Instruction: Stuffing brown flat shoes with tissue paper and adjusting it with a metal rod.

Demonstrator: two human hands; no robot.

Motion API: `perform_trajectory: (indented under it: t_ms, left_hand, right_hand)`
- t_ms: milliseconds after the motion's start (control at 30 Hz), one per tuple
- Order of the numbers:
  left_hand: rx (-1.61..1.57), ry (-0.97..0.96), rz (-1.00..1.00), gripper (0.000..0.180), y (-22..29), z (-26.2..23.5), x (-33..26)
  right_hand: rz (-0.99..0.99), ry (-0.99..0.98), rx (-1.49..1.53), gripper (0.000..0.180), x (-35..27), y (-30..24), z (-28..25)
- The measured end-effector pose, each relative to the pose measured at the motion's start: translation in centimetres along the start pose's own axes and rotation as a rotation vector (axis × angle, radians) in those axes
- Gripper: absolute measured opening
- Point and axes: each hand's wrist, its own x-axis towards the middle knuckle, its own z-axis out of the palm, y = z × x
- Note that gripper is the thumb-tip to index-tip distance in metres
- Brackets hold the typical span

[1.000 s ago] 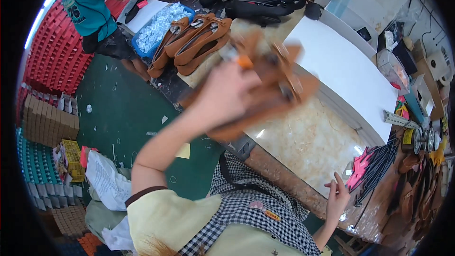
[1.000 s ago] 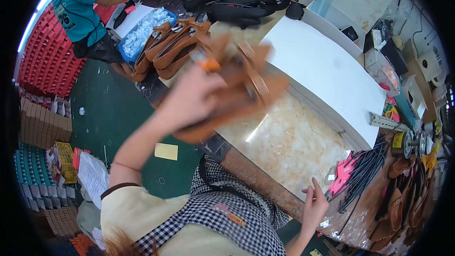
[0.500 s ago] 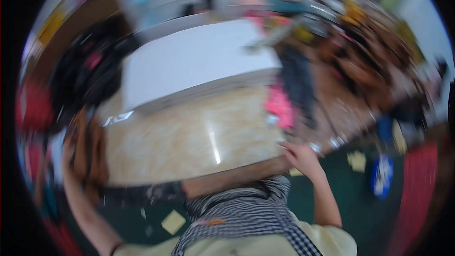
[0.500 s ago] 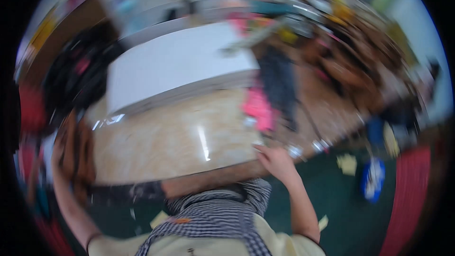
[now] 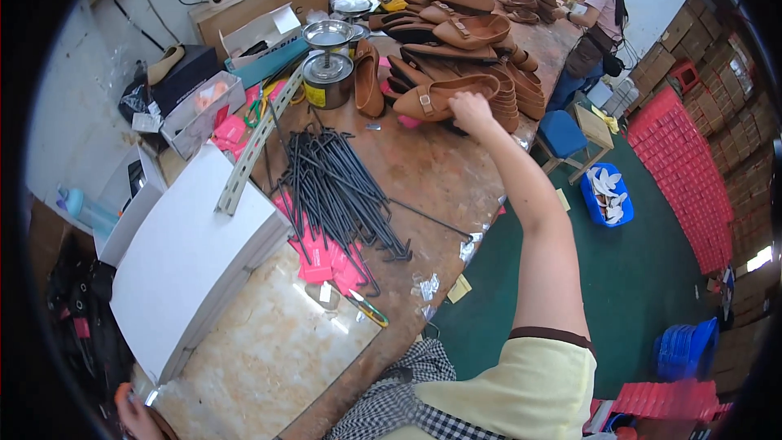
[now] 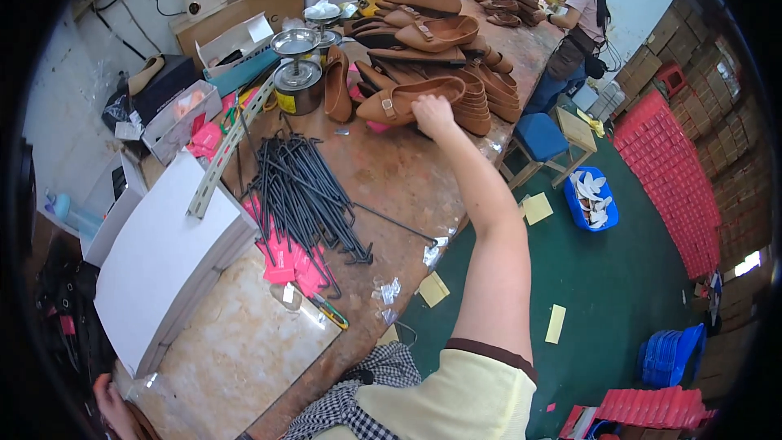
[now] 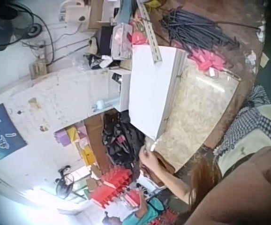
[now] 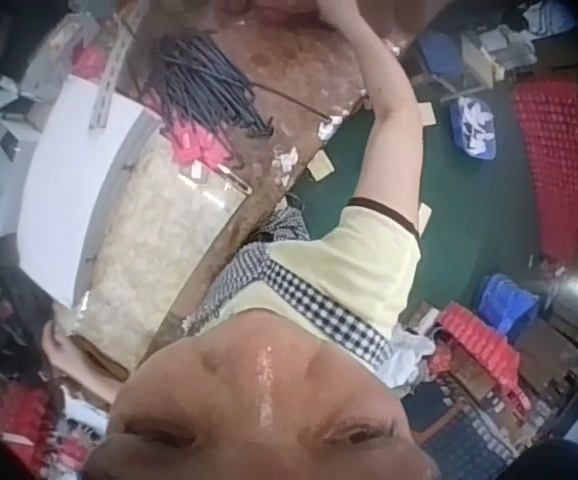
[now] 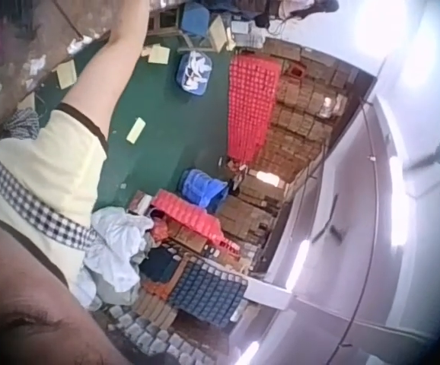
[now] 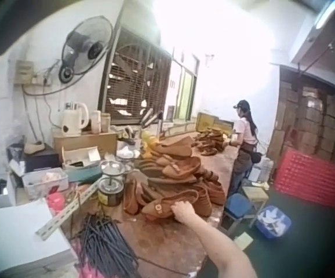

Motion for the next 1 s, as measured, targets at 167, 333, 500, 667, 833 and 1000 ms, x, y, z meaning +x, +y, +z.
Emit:
perform_trajectory:
  t_ms: [167,333,500,667,833,1000]
  left_hand:
    - [-0.718,-0.491,-0.052,0.066,15.4,11.9,-2.3]
    - [-1.589,-0.632,-0.17,0.094,32.9,23.6,-1.3]
    - [-1.757,-0.767,-0.547,0.077,29.4,22.5,-3.0]
    - [-1.628,-0.58,-0.56,0.086,22.0,18.4,-4.3]
    - [-1.633,-0.346,-0.686,0.08,19.1,16.7,-6.1]
    - [-1.629,-0.264,-0.736,0.076,17.6,17.4,-7.8]
  right_hand:
    - [-0.15,0.059,0.677,0.026,0.0,-11.1,-7.9]
    - [-0.611,-0.281,1.387,0.027,-7.3,-19.7,-17.3]
    - [0.173,0.452,0.836,0.078,1.3,-6.9,-5.6]
    - [0.512,-0.013,0.694,0.127,6.9,-0.6,5.9]
    - [0.347,0.306,0.761,0.094,5.1,-2.7,6.2]
    - [0.204,0.419,0.79,0.072,0.6,-8.4,0.5]
